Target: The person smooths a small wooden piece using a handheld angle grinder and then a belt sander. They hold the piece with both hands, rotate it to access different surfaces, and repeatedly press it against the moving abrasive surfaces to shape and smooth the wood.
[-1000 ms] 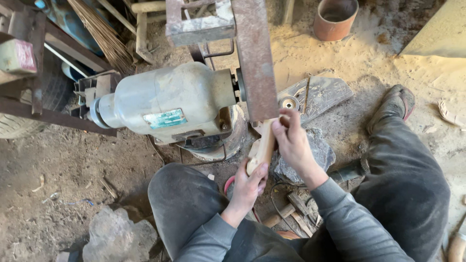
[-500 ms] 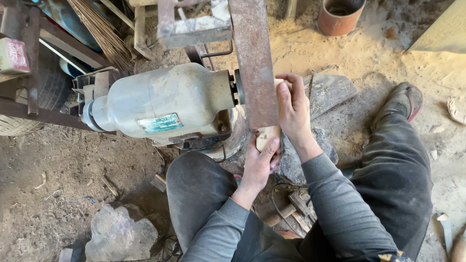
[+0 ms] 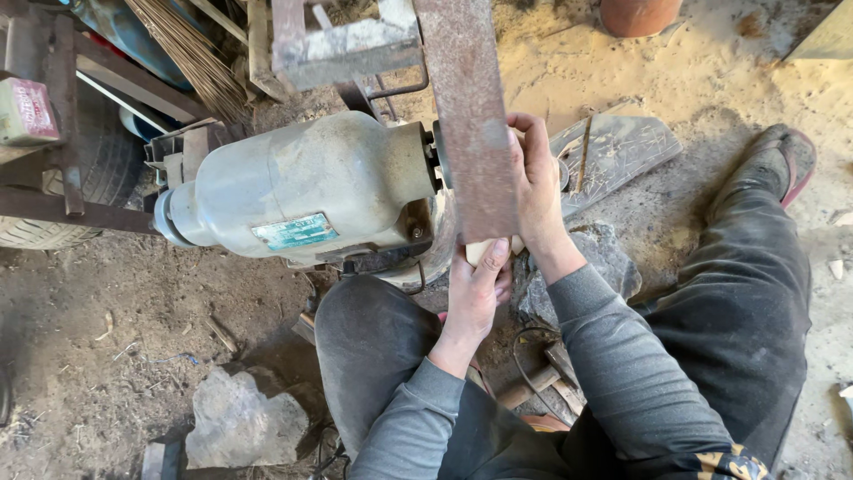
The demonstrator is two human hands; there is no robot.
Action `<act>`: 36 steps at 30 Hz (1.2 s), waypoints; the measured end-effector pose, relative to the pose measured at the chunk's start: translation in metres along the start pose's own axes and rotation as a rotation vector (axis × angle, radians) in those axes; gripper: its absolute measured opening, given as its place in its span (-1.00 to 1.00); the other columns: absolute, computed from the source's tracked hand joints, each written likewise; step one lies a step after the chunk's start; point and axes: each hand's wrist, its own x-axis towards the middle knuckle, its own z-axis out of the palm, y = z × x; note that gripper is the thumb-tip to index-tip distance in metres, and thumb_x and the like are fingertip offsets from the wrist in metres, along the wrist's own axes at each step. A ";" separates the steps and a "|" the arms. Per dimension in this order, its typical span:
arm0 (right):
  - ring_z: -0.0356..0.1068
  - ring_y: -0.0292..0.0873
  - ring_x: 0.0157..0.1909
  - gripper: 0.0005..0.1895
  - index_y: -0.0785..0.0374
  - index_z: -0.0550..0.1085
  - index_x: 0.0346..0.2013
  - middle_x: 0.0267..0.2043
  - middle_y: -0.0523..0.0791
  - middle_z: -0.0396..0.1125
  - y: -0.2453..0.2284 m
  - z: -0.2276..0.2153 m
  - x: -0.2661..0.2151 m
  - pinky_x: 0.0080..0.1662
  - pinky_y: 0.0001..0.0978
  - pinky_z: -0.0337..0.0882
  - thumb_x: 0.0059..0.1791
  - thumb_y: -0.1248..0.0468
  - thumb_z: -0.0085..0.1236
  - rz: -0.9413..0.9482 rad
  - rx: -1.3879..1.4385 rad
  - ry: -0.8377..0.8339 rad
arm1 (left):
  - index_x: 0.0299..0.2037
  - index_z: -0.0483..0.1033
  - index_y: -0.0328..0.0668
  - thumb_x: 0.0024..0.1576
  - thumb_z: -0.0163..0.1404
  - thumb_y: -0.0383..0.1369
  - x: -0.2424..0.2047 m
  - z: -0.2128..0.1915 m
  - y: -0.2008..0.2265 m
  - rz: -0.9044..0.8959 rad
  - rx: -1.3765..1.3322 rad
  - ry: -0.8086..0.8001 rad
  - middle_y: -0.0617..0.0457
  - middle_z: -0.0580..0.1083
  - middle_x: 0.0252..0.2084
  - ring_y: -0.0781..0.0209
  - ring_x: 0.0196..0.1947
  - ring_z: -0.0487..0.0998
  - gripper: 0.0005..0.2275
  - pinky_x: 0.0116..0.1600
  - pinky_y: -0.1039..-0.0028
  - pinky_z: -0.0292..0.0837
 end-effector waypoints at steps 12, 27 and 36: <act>0.54 -0.05 0.02 -0.72 0.27 0.30 0.14 -0.01 0.02 0.52 -0.005 0.004 -0.006 0.04 -0.26 0.47 0.24 0.15 -0.16 -0.015 -0.099 0.025 | 0.02 0.26 -0.23 0.17 0.15 -0.07 -0.006 -0.003 0.000 0.019 0.006 -0.034 0.19 0.30 -0.43 0.52 -0.63 0.21 -0.54 -0.59 0.64 0.04; 0.57 0.15 -0.08 -0.58 0.29 0.23 0.09 -0.12 0.13 0.51 -0.019 0.003 -0.034 -0.13 -0.14 0.50 0.02 0.29 0.18 0.014 -0.231 -0.030 | 0.03 0.26 -0.23 0.16 0.13 -0.04 -0.038 -0.008 -0.001 -0.029 0.049 -0.026 0.16 0.30 -0.41 0.51 -0.65 0.22 -0.53 -0.61 0.66 0.06; 0.49 0.25 -0.03 -0.75 0.31 0.27 0.08 -0.12 0.23 0.48 -0.007 -0.002 -0.068 -0.10 -0.03 0.44 0.12 0.32 -0.03 0.001 -0.285 -0.027 | 0.04 0.24 -0.17 0.15 0.14 -0.08 -0.070 -0.023 -0.010 -0.148 0.038 -0.031 0.15 0.33 -0.41 0.50 -0.65 0.22 -0.55 -0.60 0.66 0.07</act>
